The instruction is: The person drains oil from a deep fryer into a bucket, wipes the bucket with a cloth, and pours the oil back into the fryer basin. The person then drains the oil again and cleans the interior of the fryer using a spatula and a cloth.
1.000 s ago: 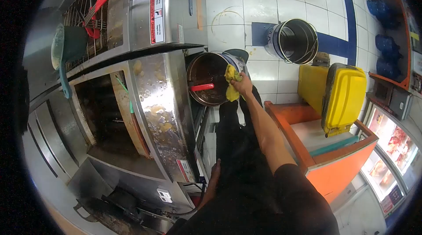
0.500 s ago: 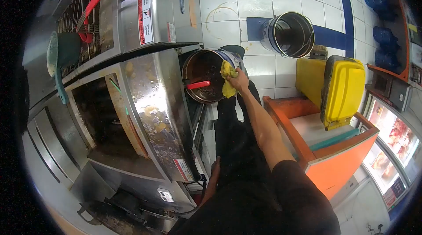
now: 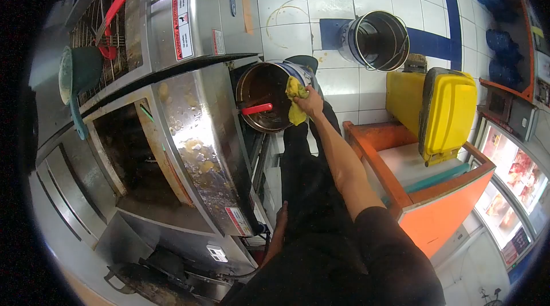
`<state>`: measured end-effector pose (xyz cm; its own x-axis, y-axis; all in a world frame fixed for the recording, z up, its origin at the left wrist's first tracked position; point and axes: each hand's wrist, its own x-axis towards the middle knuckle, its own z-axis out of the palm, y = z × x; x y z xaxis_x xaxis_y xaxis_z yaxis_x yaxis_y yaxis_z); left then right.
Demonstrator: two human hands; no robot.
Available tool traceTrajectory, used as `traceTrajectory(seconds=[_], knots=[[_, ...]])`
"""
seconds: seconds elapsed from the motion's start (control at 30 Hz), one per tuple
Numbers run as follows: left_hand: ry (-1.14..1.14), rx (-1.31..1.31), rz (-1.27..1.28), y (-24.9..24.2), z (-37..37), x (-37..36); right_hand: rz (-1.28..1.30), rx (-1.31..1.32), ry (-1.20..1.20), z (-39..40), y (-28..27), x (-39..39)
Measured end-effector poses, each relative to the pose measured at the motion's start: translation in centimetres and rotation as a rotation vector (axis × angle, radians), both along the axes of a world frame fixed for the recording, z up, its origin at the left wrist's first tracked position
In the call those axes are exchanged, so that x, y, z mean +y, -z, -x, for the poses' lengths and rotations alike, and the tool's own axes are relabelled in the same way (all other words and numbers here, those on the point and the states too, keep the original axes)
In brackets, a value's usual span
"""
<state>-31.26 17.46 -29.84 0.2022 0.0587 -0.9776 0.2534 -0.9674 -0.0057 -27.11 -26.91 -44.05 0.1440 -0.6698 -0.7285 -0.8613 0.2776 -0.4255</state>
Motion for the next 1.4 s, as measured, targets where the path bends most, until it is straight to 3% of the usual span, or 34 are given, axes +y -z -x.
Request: traceTrajectory(seconds=[0.23,0.3,0.43,0.53,0.6,0.73,0.93,1.0,1.13,1.33,1.4], knots=[[0.085,-0.023,0.064,-0.5,-0.2,-1.2,0.011,-0.018,-0.015,0.2,0.7,0.1],[-0.011,0.027,-0.087,-0.1,-0.4,-1.4,0.010,-0.023,-0.009,0.4,1.0,0.2],[-0.029,0.014,-0.022,1.0,0.2,0.2,-0.011,-0.034,0.006,0.3,0.9,0.2],[0.124,0.015,0.004,1.3,0.3,0.5,0.011,-0.051,0.016,0.3,1.0,0.3],[-0.004,0.043,-0.063,0.3,-0.3,-1.0,0.020,-0.037,0.012,0.2,0.5,0.2],[-0.127,0.047,-0.114,3.4,1.9,2.8,-0.019,-0.014,0.009,0.0,0.1,-0.1],[-0.091,0.024,-0.108,2.9,1.5,2.1,-0.032,-0.001,0.008,-0.3,-0.4,-0.2],[-0.001,0.064,-0.052,0.4,-0.3,-0.7,-0.033,-0.001,0.002,-0.3,-0.2,-0.2],[0.174,-0.017,0.078,0.9,0.6,0.6,-0.024,0.005,-0.006,-0.3,-0.3,-0.2],[0.115,-0.036,0.092,0.4,0.3,0.1,-0.007,-0.020,-0.007,-0.1,0.0,0.0],[-0.034,0.019,-0.032,0.1,-0.3,-0.9,-0.006,-0.023,-0.003,0.1,0.4,0.0]])
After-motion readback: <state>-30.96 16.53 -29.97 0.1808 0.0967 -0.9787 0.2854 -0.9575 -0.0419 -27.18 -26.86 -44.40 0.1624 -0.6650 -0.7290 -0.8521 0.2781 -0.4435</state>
